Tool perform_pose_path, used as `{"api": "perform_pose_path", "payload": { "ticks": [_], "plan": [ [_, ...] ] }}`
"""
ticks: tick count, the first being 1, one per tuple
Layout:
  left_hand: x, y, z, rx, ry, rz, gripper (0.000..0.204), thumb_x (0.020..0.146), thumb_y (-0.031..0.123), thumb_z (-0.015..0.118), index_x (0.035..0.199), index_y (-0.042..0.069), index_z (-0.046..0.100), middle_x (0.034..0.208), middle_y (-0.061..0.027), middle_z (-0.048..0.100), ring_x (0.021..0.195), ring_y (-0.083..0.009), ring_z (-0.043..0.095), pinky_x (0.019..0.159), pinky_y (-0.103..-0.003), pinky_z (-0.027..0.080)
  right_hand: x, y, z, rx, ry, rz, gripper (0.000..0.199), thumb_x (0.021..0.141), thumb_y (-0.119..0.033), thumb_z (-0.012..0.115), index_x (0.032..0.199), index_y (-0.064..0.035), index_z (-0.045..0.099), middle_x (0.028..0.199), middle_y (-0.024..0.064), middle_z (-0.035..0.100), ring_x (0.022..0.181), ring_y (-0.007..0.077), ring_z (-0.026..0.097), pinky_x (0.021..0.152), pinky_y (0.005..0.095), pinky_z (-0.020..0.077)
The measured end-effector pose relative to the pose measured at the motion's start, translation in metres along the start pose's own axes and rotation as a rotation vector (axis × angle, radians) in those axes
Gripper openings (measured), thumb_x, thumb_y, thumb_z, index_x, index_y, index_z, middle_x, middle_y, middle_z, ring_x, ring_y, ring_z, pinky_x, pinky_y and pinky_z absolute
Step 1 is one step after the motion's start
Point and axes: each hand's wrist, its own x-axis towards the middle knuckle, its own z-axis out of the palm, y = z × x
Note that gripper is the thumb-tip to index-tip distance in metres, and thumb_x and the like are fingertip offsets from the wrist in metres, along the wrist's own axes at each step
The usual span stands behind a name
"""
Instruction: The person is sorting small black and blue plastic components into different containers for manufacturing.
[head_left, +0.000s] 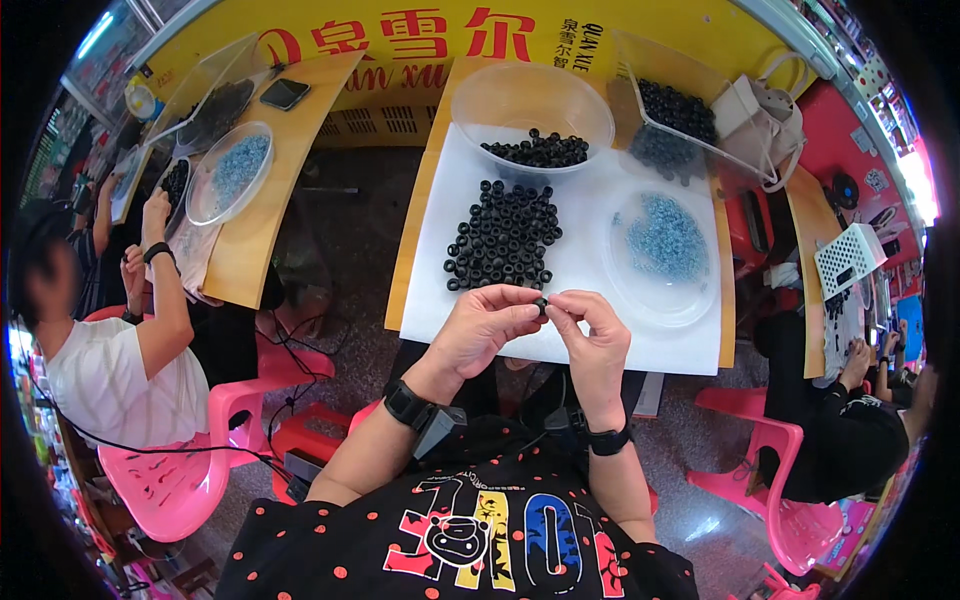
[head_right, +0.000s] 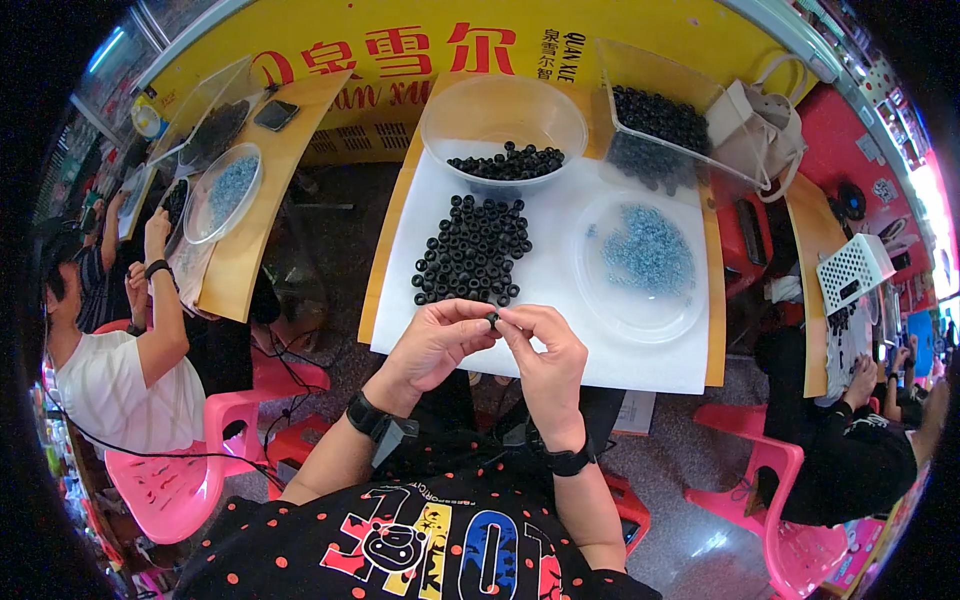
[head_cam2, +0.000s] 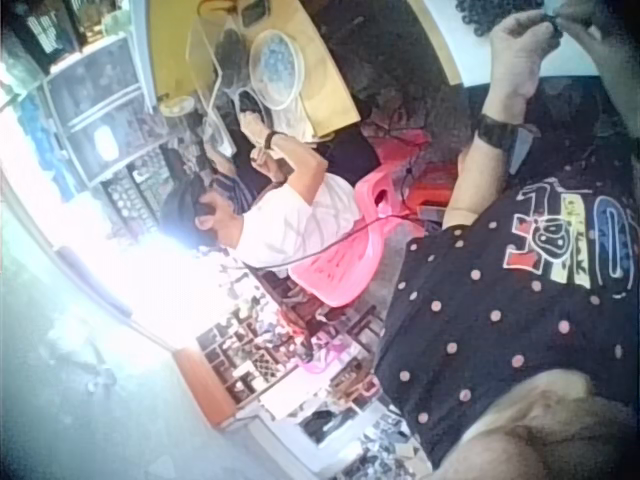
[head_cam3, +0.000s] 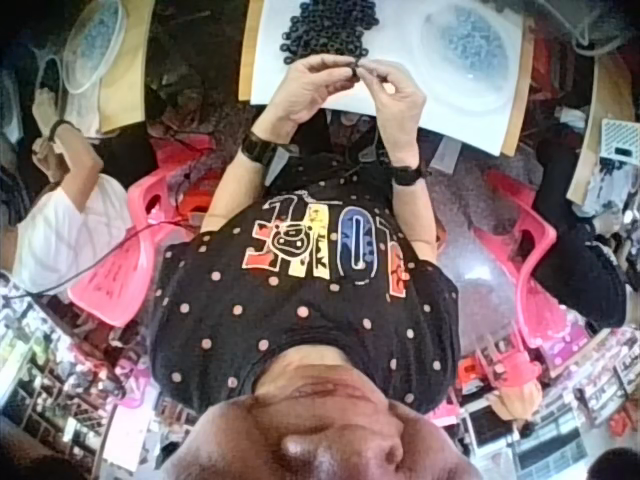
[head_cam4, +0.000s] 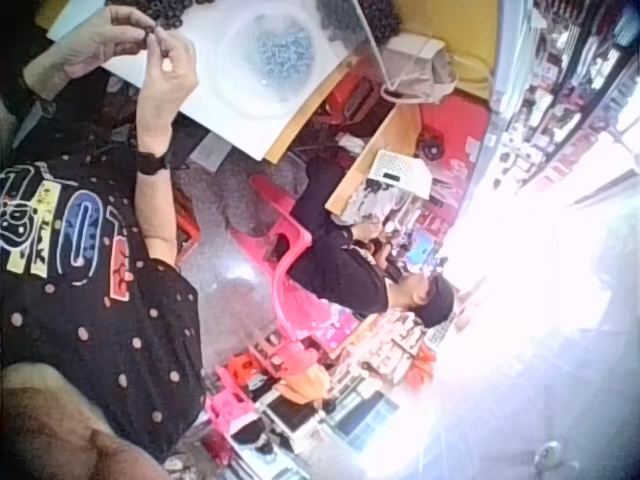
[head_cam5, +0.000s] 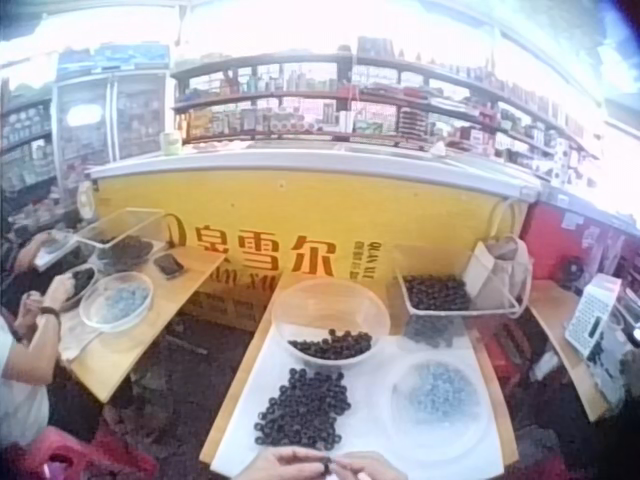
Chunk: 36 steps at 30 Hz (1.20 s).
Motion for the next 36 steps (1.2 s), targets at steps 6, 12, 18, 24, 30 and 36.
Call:
{"api": "perform_pose_path", "payload": {
  "ticks": [6,12,18,24,30,36],
  "plan": [
    [-0.003,-0.006,-0.011,-0.07,0.065,-0.047,0.021,0.092,0.003,0.067,0.112,0.0,0.067,0.107,-0.0123,0.07,0.099,-0.0203,0.069,0.088,-0.033,0.057,-0.011,0.004,0.003,-0.249,-0.122,-0.172,0.023,0.086,-0.005,0.071,0.109,-0.0027,0.072,0.107,0.0101,0.066,0.095,0.0151,0.06,0.079,0.0275,0.0492],
    [-0.005,0.008,-0.024,-0.182,0.146,0.004,0.022,0.094,0.004,0.064,0.115,0.001,0.064,0.11,-0.0145,0.068,0.097,-0.0195,0.069,0.086,-0.028,0.059,0.008,0.032,-0.023,-0.168,0.04,0.106,0.02,0.091,-0.006,0.065,0.11,-0.0018,0.07,0.105,0.0104,0.068,0.09,0.0173,0.063,0.078,0.0292,0.0488],
    [-0.007,0.013,-0.03,-0.231,0.181,0.024,0.023,0.093,0.005,0.066,0.115,-0.001,0.064,0.106,-0.0139,0.069,0.096,-0.0196,0.069,0.086,-0.028,0.058,0.009,0.049,0.003,-0.519,-0.161,-0.226,0.015,0.079,-0.002,0.071,0.094,-0.0009,0.07,0.095,0.0123,0.065,0.09,0.0292,0.063,0.078,0.0356,0.0517],
    [-0.009,0.009,-0.032,-0.213,0.145,-0.002,0.022,0.094,0.006,0.064,0.115,0.002,0.064,0.108,-0.0129,0.069,0.096,-0.0189,0.068,0.084,-0.028,0.059,0.01,0.06,0.01,-0.569,-0.229,-0.222,0.014,0.08,-0.002,0.07,0.093,0.0,0.068,0.092,0.0132,0.066,0.087,0.0293,0.063,0.077,0.0352,0.0517],
    [-0.005,0.001,-0.027,-0.226,0.084,-0.08,0.022,0.093,0.008,0.067,0.113,0.002,0.064,0.105,-0.0115,0.07,0.095,-0.0182,0.069,0.084,-0.027,0.058,0.006,0.044,-0.013,0.1,-0.087,0.28,0.023,0.092,-0.003,0.066,0.114,0.0038,0.068,0.099,0.0084,0.071,0.074,0.009,0.058,0.07,0.0239,0.0478],
    [-0.002,-0.005,-0.016,-0.216,0.054,-0.172,0.02,0.092,0.009,0.068,0.111,0.003,0.066,0.101,-0.0091,0.071,0.093,-0.0166,0.069,0.082,-0.026,0.058,0.002,0.025,-0.019,0.597,-0.082,0.469,0.02,0.091,0.0,0.066,0.109,0.0059,0.068,0.096,0.0123,0.071,0.075,0.0096,0.059,0.07,0.0216,0.0475]
  ]
}}
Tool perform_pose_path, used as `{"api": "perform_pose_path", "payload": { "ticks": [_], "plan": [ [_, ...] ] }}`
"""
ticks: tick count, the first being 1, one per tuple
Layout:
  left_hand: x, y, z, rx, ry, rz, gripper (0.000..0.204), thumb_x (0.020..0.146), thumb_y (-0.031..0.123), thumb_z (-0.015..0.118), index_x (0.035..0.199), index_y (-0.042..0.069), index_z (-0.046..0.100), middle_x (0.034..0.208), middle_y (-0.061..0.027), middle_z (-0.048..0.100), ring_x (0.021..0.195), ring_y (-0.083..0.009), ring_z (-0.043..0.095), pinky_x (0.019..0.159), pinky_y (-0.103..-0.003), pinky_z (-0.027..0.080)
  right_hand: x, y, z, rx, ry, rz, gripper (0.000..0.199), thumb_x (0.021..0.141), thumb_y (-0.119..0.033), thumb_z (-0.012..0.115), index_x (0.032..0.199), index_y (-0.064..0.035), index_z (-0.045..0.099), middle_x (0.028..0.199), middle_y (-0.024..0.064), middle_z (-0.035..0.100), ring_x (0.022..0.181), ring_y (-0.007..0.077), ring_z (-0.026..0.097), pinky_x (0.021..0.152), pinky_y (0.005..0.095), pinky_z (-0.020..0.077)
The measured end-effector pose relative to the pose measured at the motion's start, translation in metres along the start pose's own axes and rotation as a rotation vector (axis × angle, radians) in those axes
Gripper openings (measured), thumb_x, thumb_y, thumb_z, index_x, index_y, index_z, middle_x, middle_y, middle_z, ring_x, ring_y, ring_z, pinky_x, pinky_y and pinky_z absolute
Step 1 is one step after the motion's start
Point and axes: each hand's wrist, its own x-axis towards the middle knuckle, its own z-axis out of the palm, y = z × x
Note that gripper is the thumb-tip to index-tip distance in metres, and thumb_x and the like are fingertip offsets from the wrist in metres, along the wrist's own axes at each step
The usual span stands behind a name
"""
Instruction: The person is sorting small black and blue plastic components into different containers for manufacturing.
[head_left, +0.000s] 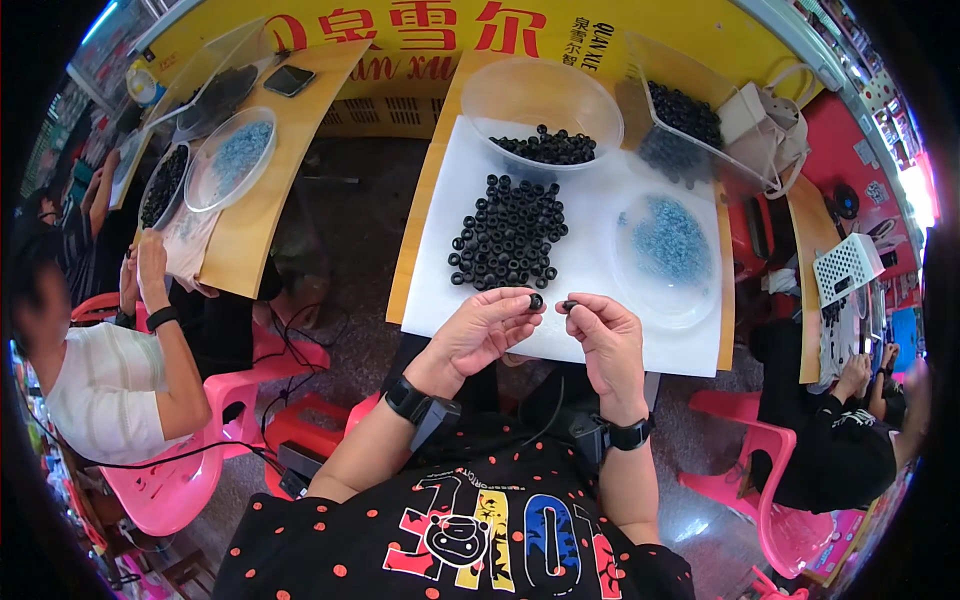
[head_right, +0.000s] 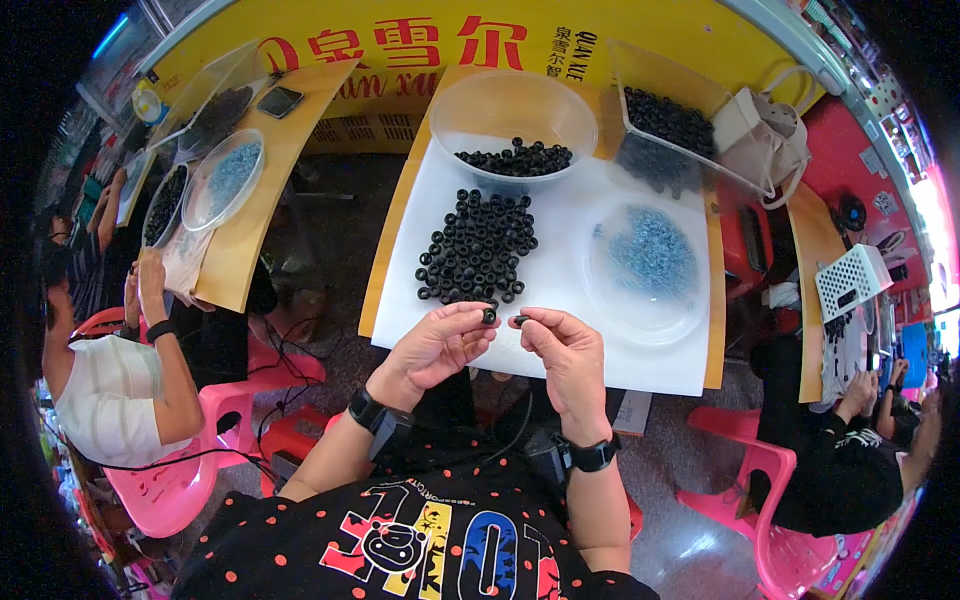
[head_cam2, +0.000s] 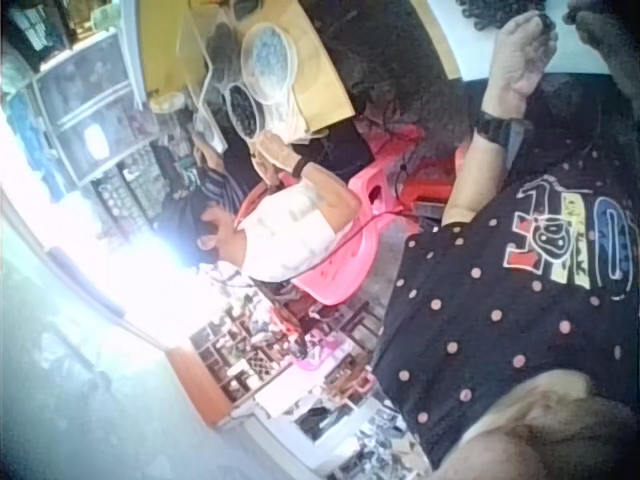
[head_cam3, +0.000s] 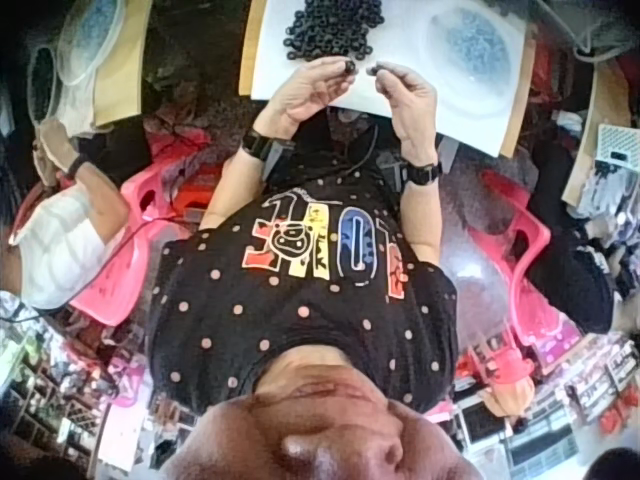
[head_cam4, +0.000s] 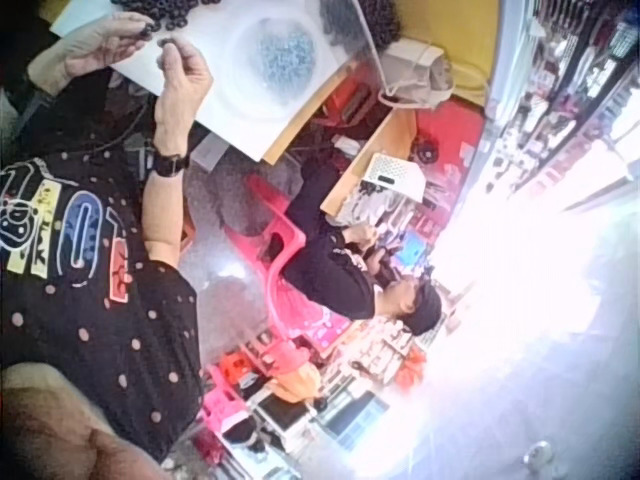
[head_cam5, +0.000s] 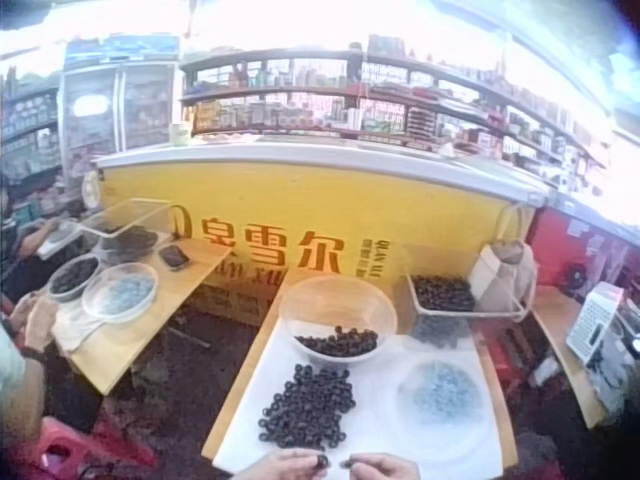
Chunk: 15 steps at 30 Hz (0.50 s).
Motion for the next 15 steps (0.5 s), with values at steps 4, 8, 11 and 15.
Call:
{"api": "perform_pose_path", "payload": {
  "ticks": [4,8,11,15],
  "plan": [
    [-0.003,0.0,0.007,0.035,-0.02,0.012,0.018,0.092,0.009,0.068,0.109,0.002,0.068,0.099,-0.0078,0.071,0.092,-0.016,0.07,0.082,-0.025,0.058,-0.003,0.001,0.005,-0.049,0.015,-0.034,0.018,0.09,0.0,0.067,0.107,0.0052,0.069,0.091,0.0096,0.071,0.074,0.0091,0.058,0.068,0.0212,0.0471],
    [-0.004,-0.001,0.007,0.054,-0.029,0.044,0.017,0.093,0.008,0.067,0.108,0.001,0.069,0.098,-0.0073,0.071,0.09,-0.0157,0.07,0.081,-0.026,0.058,-0.005,0.001,0.012,-0.028,-0.008,-0.026,0.018,0.088,-0.001,0.07,0.106,0.0041,0.07,0.09,0.0074,0.071,0.076,0.0084,0.059,0.069,0.0203,0.0463],
    [-0.005,0.0,0.01,0.088,-0.017,0.072,0.016,0.092,0.008,0.067,0.107,0.001,0.07,0.097,-0.0077,0.071,0.088,-0.0163,0.07,0.081,-0.026,0.058,-0.005,0.001,0.012,-0.047,-0.019,-0.017,0.019,0.087,-0.001,0.071,0.106,0.003,0.071,0.093,0.0064,0.072,0.079,0.0078,0.06,0.071,0.0198,0.0459],
    [-0.004,-0.001,0.01,0.116,-0.033,0.109,0.016,0.092,0.007,0.068,0.107,0.001,0.07,0.098,-0.0083,0.07,0.088,-0.0166,0.069,0.082,-0.027,0.057,-0.006,0.004,0.011,-0.096,-0.013,-0.037,0.017,0.088,-0.003,0.071,0.104,0.0031,0.072,0.09,0.0061,0.072,0.076,0.0066,0.058,0.068,0.0191,0.0445]
  ]
}}
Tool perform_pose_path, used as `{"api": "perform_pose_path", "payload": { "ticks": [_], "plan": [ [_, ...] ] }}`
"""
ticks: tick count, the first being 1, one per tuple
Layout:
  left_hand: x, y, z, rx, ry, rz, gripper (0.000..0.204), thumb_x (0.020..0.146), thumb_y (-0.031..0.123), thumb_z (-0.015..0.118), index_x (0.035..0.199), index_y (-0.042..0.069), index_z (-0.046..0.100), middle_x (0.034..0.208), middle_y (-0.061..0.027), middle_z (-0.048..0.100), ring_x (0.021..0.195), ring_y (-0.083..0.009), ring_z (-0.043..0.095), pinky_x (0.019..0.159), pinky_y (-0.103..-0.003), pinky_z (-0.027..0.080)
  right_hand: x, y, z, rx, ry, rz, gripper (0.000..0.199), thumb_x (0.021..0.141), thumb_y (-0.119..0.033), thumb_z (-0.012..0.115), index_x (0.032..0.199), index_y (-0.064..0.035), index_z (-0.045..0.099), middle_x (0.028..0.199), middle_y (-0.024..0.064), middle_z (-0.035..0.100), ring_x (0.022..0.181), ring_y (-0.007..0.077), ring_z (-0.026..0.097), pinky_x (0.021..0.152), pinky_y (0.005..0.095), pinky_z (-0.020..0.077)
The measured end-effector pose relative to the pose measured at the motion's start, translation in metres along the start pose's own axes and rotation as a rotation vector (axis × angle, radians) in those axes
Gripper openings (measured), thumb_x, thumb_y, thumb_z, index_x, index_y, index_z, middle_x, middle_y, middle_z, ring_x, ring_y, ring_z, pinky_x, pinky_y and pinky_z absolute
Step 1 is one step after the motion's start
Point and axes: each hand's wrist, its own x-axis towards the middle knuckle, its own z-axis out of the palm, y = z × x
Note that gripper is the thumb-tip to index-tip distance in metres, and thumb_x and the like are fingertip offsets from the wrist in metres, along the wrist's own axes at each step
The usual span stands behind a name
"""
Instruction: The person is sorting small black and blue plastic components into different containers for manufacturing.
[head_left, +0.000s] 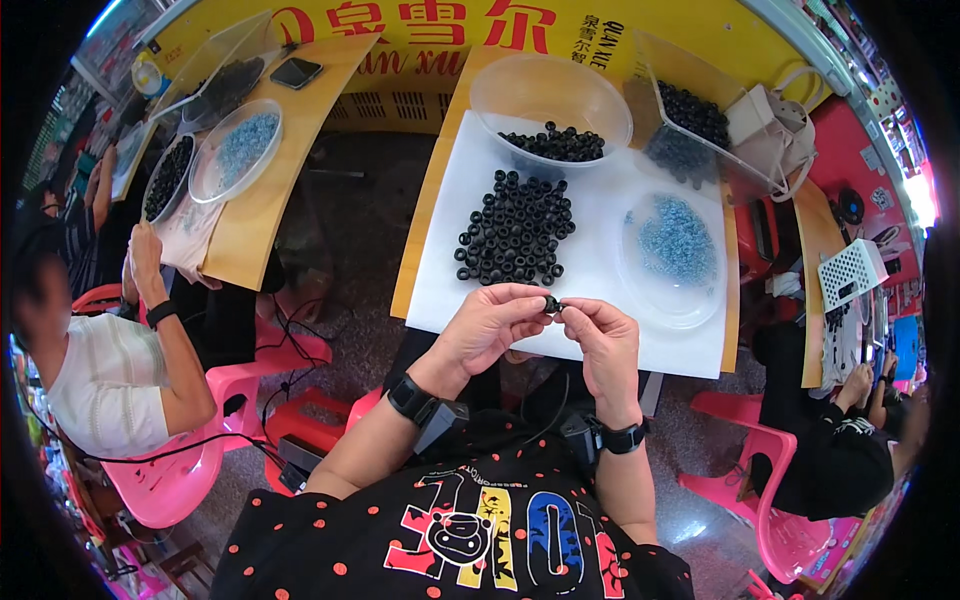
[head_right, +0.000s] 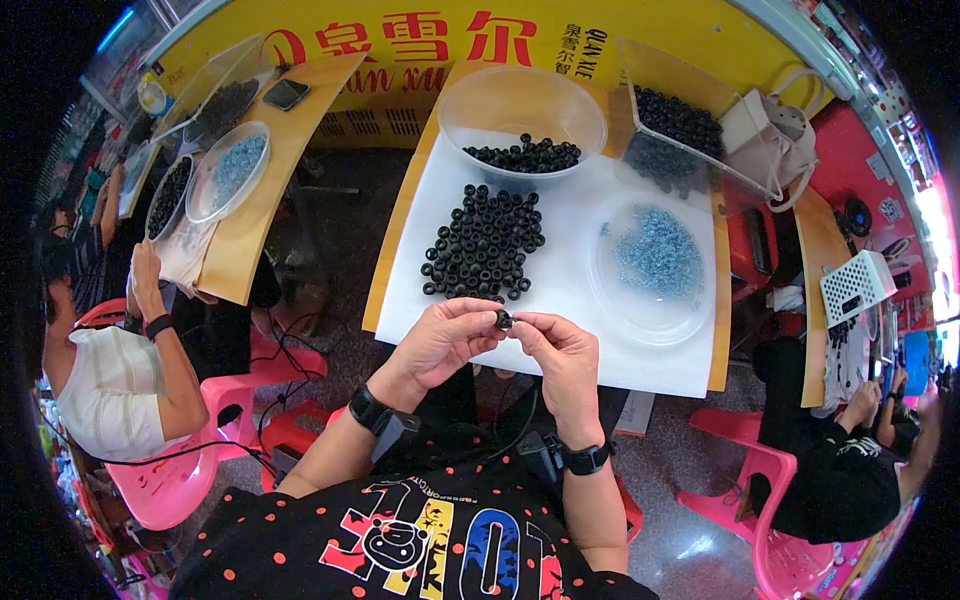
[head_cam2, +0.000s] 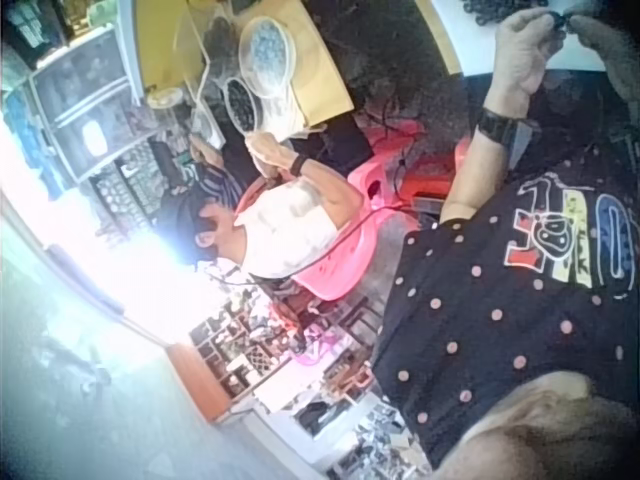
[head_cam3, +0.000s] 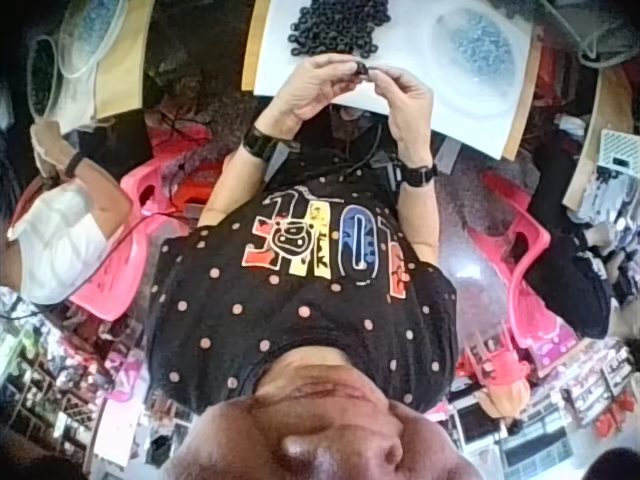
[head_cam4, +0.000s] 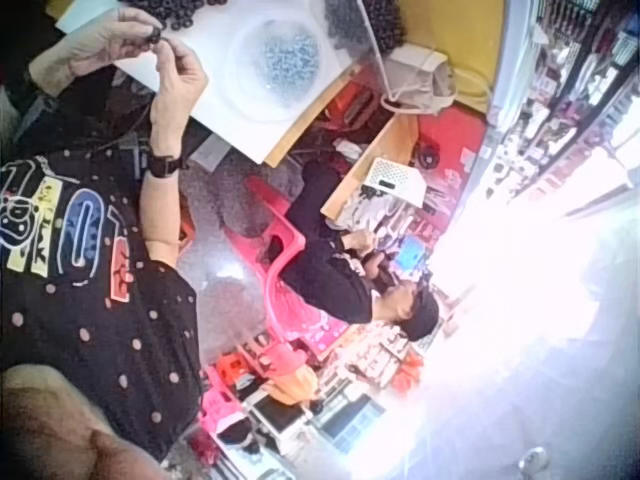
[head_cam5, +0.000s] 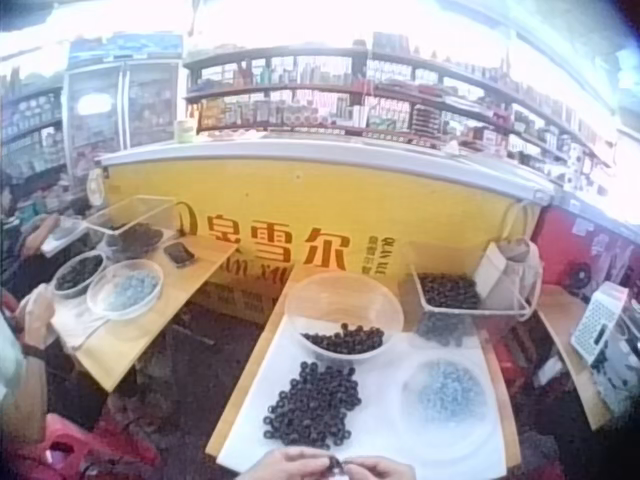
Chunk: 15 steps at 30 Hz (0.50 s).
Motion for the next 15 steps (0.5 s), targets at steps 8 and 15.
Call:
{"api": "perform_pose_path", "payload": {
  "ticks": [8,15],
  "plan": [
    [0.0,-0.002,-0.001,0.092,0.046,0.052,0.018,0.091,0.006,0.068,0.109,0.0,0.07,0.1,-0.0078,0.07,0.089,-0.0149,0.068,0.084,-0.027,0.057,-0.008,-0.005,0.012,-0.428,0.106,-0.116,0.017,0.086,-0.004,0.074,0.102,0.0022,0.074,0.087,0.0043,0.073,0.075,0.0059,0.06,0.067,0.0204,0.0475],
    [0.0,-0.007,-0.002,0.066,0.032,0.031,0.02,0.093,0.006,0.066,0.113,0.002,0.068,0.102,-0.0069,0.07,0.092,-0.0142,0.066,0.086,-0.029,0.054,-0.011,0.006,0.015,-0.461,0.146,-0.193,0.015,0.084,-0.003,0.076,0.098,0.0019,0.074,0.087,0.0047,0.072,0.074,0.0053,0.059,0.067,0.0205,0.0475]
  ]
}}
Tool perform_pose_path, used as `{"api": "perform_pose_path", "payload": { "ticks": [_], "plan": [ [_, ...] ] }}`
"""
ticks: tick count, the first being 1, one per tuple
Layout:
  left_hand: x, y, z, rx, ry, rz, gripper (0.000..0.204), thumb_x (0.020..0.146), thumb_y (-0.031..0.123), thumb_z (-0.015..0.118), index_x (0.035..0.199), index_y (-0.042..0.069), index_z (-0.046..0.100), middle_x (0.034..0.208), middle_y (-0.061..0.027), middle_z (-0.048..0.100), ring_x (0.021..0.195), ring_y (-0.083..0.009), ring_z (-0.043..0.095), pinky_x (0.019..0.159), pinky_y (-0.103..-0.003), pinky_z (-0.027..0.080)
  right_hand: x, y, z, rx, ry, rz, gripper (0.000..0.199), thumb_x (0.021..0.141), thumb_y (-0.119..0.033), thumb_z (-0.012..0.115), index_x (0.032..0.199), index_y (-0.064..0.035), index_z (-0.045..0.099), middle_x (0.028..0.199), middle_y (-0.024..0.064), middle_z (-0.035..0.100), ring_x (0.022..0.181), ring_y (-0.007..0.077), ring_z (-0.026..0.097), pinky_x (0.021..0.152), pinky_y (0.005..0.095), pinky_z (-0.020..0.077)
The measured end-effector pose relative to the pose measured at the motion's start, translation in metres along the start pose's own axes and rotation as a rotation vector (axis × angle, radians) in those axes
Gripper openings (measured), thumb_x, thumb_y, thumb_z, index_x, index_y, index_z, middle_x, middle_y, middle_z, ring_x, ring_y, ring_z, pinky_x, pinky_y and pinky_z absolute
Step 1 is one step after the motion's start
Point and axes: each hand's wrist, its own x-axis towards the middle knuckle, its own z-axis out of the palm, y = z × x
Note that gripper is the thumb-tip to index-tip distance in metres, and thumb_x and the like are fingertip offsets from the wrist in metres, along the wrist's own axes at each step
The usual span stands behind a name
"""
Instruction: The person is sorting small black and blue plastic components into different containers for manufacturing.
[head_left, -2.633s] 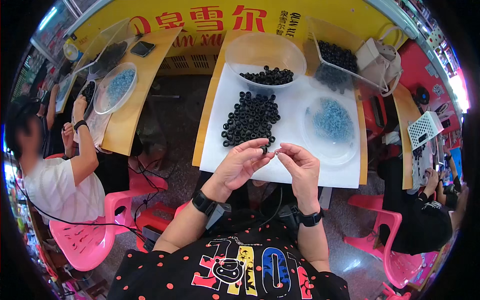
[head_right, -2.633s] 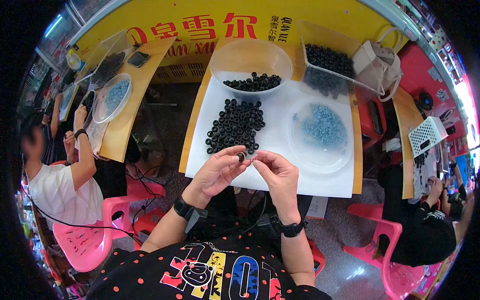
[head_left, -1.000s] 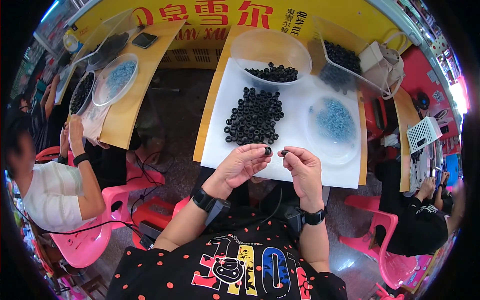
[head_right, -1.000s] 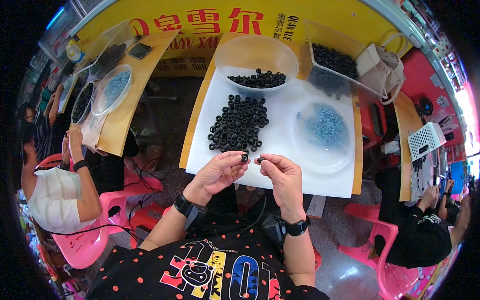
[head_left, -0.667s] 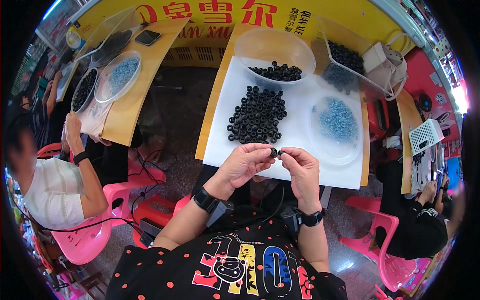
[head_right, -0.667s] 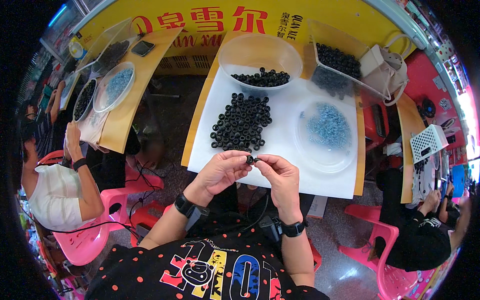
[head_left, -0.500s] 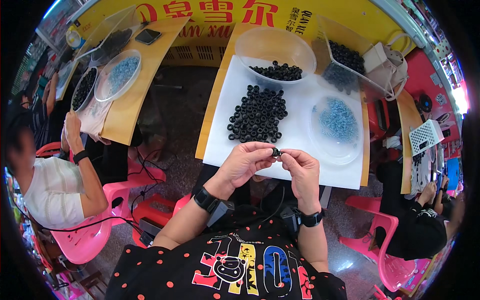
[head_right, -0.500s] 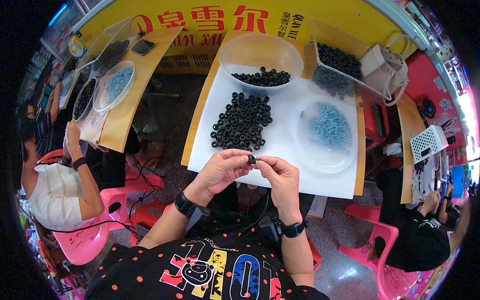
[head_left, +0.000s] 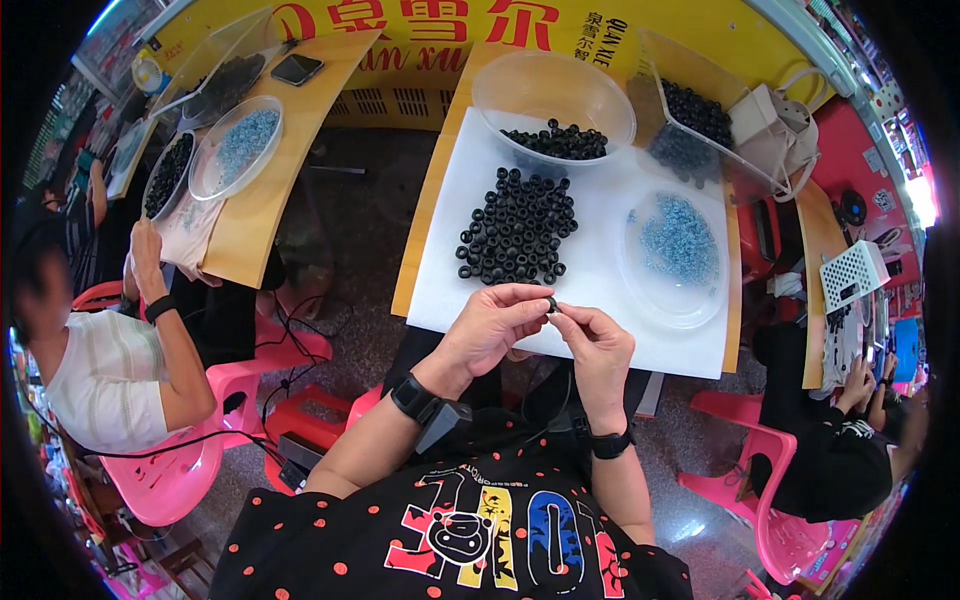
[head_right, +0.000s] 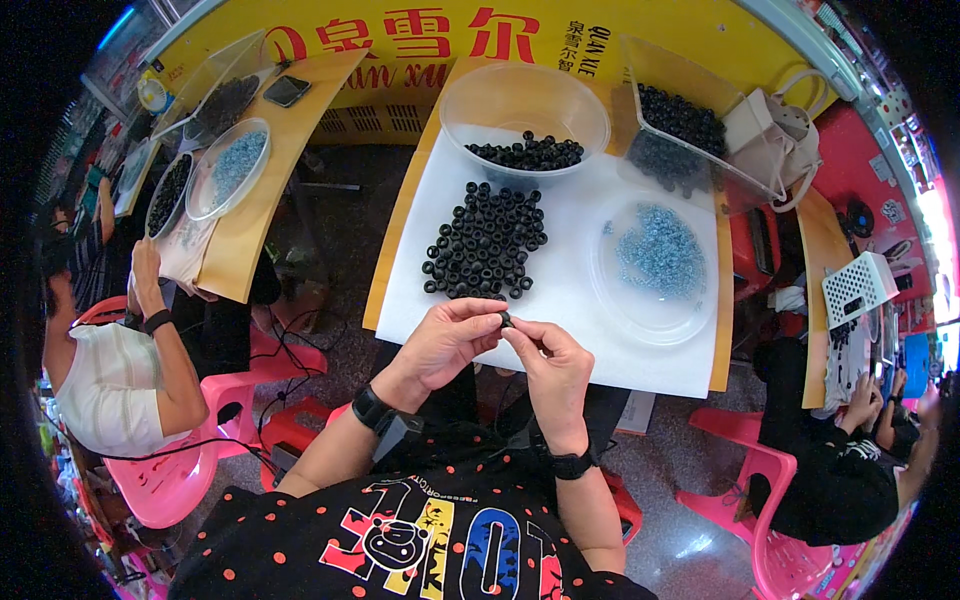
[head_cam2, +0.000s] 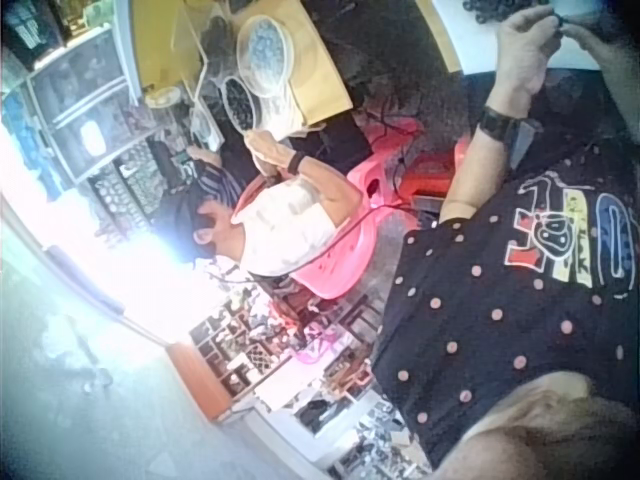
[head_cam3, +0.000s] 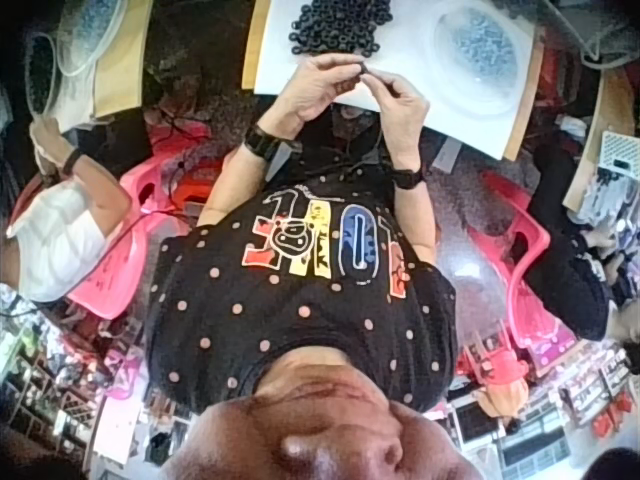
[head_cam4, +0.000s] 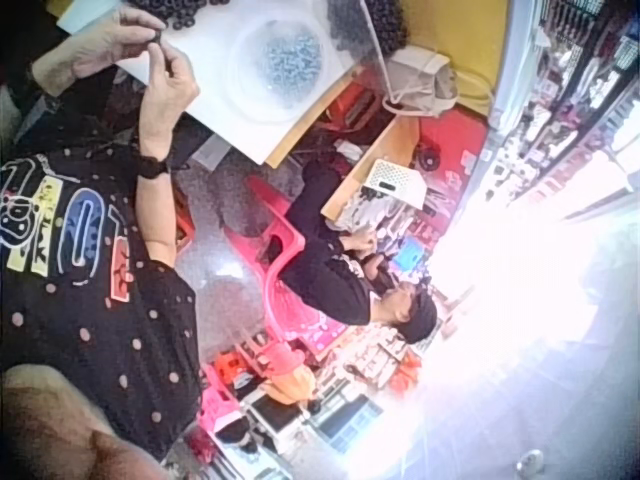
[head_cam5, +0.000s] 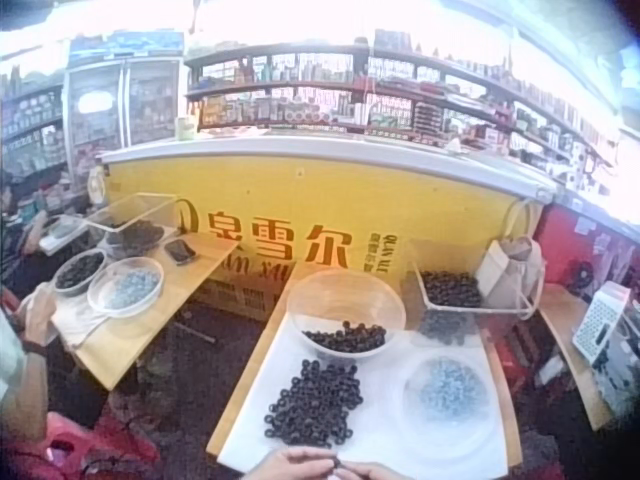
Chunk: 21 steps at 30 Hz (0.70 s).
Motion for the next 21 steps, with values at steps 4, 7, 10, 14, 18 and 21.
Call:
{"api": "perform_pose_path", "payload": {
  "ticks": [4,7,10,14,18,21],
  "plan": [
    [0.002,-0.006,-0.006,-0.084,-0.028,-0.034,0.02,0.093,0.006,0.065,0.113,0.003,0.068,0.102,-0.0068,0.07,0.094,-0.0141,0.065,0.088,-0.03,0.053,-0.001,0.006,0.002,0.072,-0.014,-0.01,0.013,0.084,-0.003,0.076,0.095,0.0022,0.074,0.085,0.0036,0.072,0.072,0.0047,0.056,0.064,0.0202,0.0454],
    [0.002,-0.011,-0.007,-0.111,-0.045,-0.029,0.019,0.093,0.005,0.065,0.112,0.004,0.069,0.103,-0.0071,0.07,0.095,-0.0148,0.066,0.09,-0.031,0.053,-0.006,0.007,0.004,0.049,0.028,0.015,0.012,0.084,-0.004,0.076,0.095,0.0021,0.074,0.083,0.0032,0.071,0.071,0.0051,0.056,0.063,0.0207,0.0441],
    [0.002,-0.015,-0.005,-0.1,-0.06,0.008,0.02,0.093,0.004,0.066,0.112,0.004,0.069,0.103,-0.0079,0.07,0.096,-0.0156,0.066,0.09,-0.031,0.053,-0.01,0.012,0.007,0.011,0.081,-0.052,0.011,0.084,-0.004,0.076,0.093,0.0013,0.074,0.081,0.0031,0.07,0.069,0.0058,0.055,0.061,0.0215,0.0435],
    [0.003,-0.012,-0.009,-0.066,-0.075,0.005,0.019,0.092,0.002,0.065,0.111,0.003,0.069,0.103,-0.0087,0.07,0.096,-0.0166,0.067,0.089,-0.033,0.055,-0.011,0.016,0.001,0.021,0.01,-0.077,0.018,0.083,-0.003,0.076,0.101,-0.0008,0.072,0.095,0.0057,0.07,0.078,0.008,0.057,0.068,0.0219,0.044],
    [0.003,-0.006,-0.014,-0.093,-0.232,-0.107,0.039,0.09,0.001,0.067,0.128,0.002,0.057,0.111,-0.0085,0.066,0.096,-0.0157,0.067,0.088,-0.032,0.058,0.001,0.012,-0.013,0.092,-0.181,-0.143,0.035,0.079,-0.004,0.077,0.114,-0.0036,0.07,0.112,0.0058,0.067,0.09,0.0107,0.057,0.075,0.0241,0.0439],
    [0.001,-0.005,-0.01,-0.166,-0.327,-0.174,0.059,0.087,0.003,0.071,0.14,0.002,0.044,0.118,-0.0088,0.063,0.099,-0.0155,0.067,0.089,-0.032,0.058,0.003,0.003,-0.016,0.082,-0.36,-0.162,0.038,0.079,-0.006,0.077,0.117,-0.0056,0.07,0.108,0.004,0.069,0.091,0.0123,0.059,0.079,0.0265,0.0452]
  ]
}}
